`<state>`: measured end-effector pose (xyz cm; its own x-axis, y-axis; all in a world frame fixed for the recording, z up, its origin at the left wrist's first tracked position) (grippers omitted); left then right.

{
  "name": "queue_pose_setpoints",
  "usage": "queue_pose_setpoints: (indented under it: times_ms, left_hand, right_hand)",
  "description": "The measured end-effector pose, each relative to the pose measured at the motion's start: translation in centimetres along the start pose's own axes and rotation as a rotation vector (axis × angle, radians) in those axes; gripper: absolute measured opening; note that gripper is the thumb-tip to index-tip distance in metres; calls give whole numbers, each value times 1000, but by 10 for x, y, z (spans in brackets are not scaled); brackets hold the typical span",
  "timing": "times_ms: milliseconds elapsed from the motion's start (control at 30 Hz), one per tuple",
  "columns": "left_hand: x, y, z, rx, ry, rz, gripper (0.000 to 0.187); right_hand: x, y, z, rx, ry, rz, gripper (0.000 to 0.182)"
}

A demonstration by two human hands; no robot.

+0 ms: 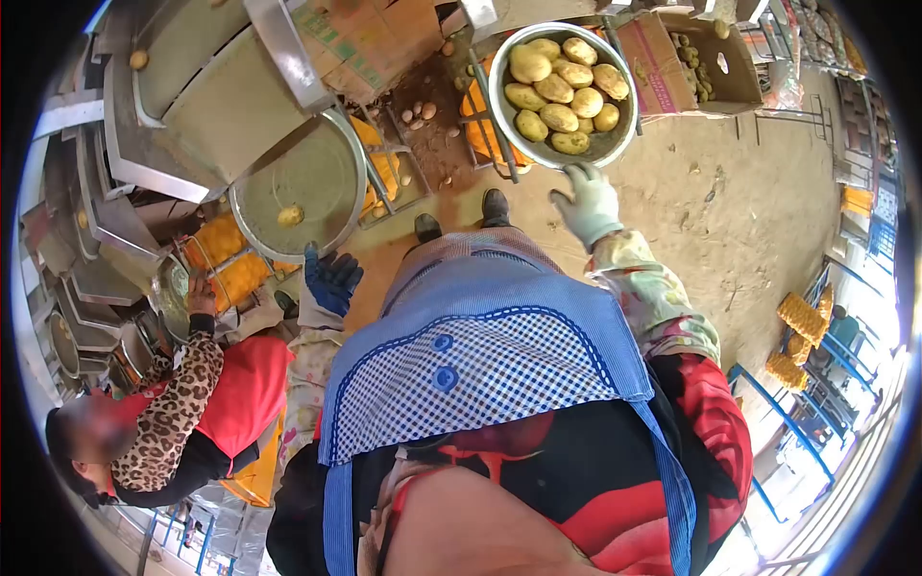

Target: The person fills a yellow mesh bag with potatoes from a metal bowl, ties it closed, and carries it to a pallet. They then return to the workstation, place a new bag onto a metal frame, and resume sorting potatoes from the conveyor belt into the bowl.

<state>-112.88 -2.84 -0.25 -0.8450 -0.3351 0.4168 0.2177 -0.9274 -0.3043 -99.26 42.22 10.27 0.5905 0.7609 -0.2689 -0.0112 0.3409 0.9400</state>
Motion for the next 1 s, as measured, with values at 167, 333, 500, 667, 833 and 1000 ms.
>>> queue_pose_setpoints:
  times_ms: [167, 333, 500, 667, 833, 1000]
  left_hand:
    - [-40, -29, 15, 3, 95, -104, 48]
    - [-73, -107, 31, -363, -1, -468, 34]
    - [-113, -199, 14, -398, 170, -390, 44]
    - [-130, -289, 13, -383, 224, -399, 45]
    - [-150, -338, -4, -465, 219, -316, 45]
    - [-171, -339, 16, -505, 259, -132, 36]
  right_hand:
    - [61, 0, -26, -19, -63, 228, 55]
    - [62, -11, -56, -103, 51, 260, 47]
    - [67, -26, -68, -182, 111, 272, 36]
    - [58, 0, -62, -144, 252, 269, 28]
    - [40, 50, -53, -80, 325, 213, 26]
    - [13, 130, -43, -100, 430, 215, 34]
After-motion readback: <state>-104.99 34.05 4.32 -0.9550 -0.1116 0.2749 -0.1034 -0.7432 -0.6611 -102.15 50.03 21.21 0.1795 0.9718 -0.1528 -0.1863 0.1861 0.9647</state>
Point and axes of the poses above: each hand's wrist, its own z-axis away from the middle knuckle, its own y-axis out of the back of the hand, x = y × z, the point moved 8 cm from there along -z, towards the middle knuckle, and after that the axes turned 6 degrees about -y, right-handed, at the moved point
